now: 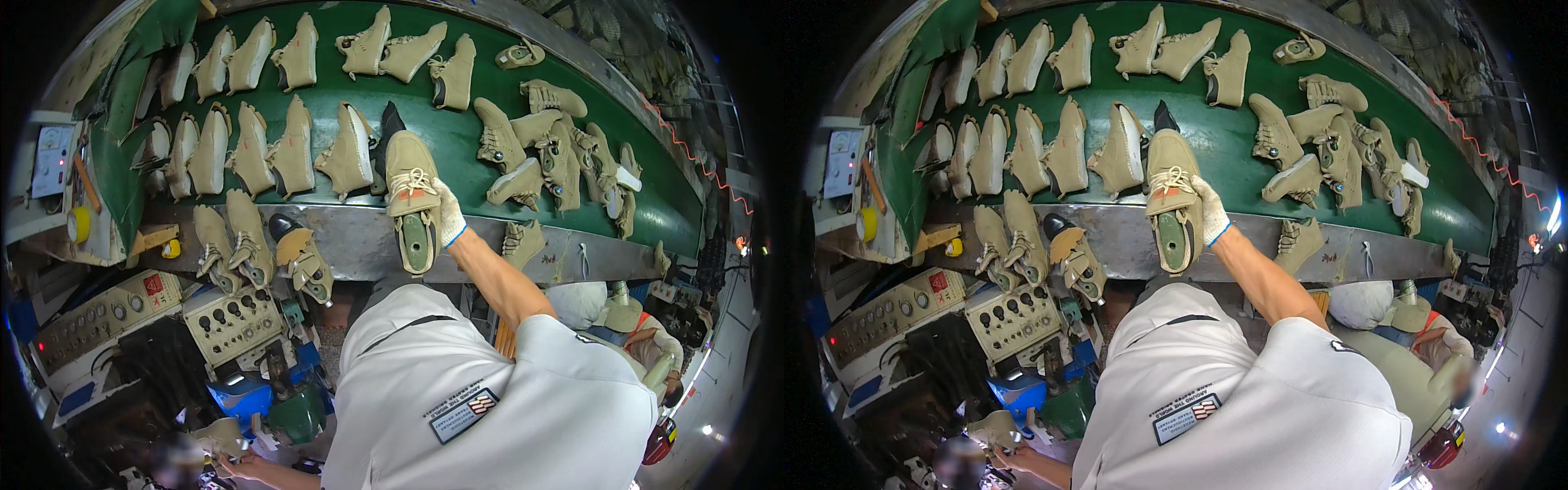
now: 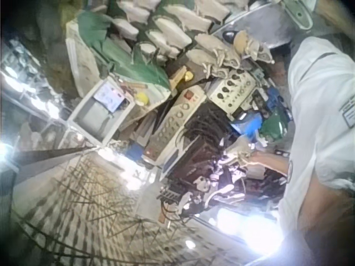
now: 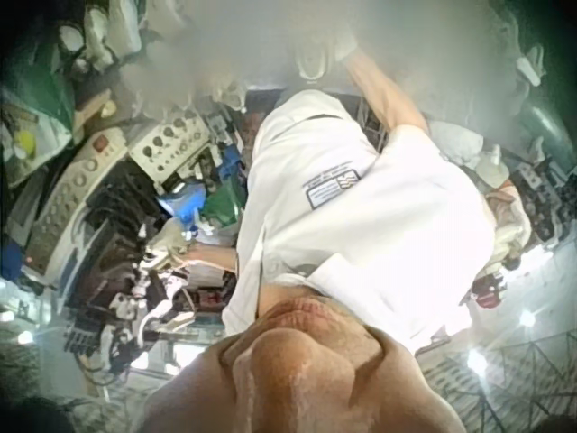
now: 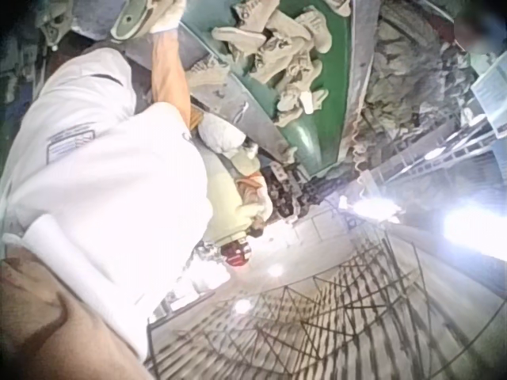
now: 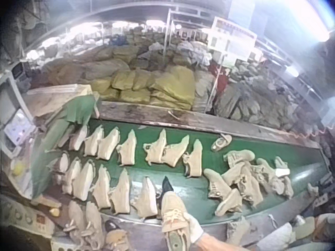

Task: The person places a shoe upper onto a machine press, activates the machine to press the sole onto the shoe, then removes the shoe and places it onto a conveyor belt.

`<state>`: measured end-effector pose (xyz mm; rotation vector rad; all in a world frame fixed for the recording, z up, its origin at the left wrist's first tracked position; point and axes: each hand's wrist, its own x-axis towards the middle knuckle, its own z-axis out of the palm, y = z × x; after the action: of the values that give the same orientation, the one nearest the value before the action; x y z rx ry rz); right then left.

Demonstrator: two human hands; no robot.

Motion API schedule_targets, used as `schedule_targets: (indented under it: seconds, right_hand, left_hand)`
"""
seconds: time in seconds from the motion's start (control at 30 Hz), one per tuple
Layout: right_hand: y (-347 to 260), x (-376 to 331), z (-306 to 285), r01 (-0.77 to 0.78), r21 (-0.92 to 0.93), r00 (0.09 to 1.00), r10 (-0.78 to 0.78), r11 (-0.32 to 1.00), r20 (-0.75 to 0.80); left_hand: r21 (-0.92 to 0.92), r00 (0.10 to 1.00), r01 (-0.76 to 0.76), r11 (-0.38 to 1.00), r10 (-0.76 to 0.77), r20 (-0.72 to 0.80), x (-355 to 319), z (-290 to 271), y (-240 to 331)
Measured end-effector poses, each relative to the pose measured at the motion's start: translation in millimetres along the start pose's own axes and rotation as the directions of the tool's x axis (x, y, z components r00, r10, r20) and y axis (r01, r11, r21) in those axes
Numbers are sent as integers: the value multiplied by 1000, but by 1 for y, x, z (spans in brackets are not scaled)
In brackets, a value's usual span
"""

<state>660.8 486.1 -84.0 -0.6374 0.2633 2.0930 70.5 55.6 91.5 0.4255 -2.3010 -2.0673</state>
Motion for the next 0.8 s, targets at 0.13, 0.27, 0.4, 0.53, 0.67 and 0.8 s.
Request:
schedule_targets:
  seconds: [0.13, 0.27, 0.4, 0.53, 0.67, 0.8]
  right_hand:
    - [-16, 1, -15, 73, -70, 980, -84, 995, -178]
    - [-56, 9, -66, 174, -144, 949, -205, 974, -239]
    - [-117, 11, -95, 226, -152, 916, -263, 962, -304]
    - [-158, 43, -106, 197, -335, 920, -292, 921, -262]
    - [-154, 104, -146, -41, -886, 588, -706, 462, -395]
    - [-153, 140, -158, -233, -973, 522, -842, 10, -134]
  left_hand:
    - [69, 962, 16, 997, -34, 270, -81, 45, 2]
    - [90, 861, 173, 981, -195, 470, -138, 116, 4]
    - [250, 618, 266, 931, -364, 697, -179, 164, -2]
    - [293, 472, 68, 954, -290, 833, -222, 206, -3]
    - [352, 465, -87, 932, -274, 842, -250, 235, -10]
    - [441, 370, -173, 881, -357, 858, -326, 290, 3]
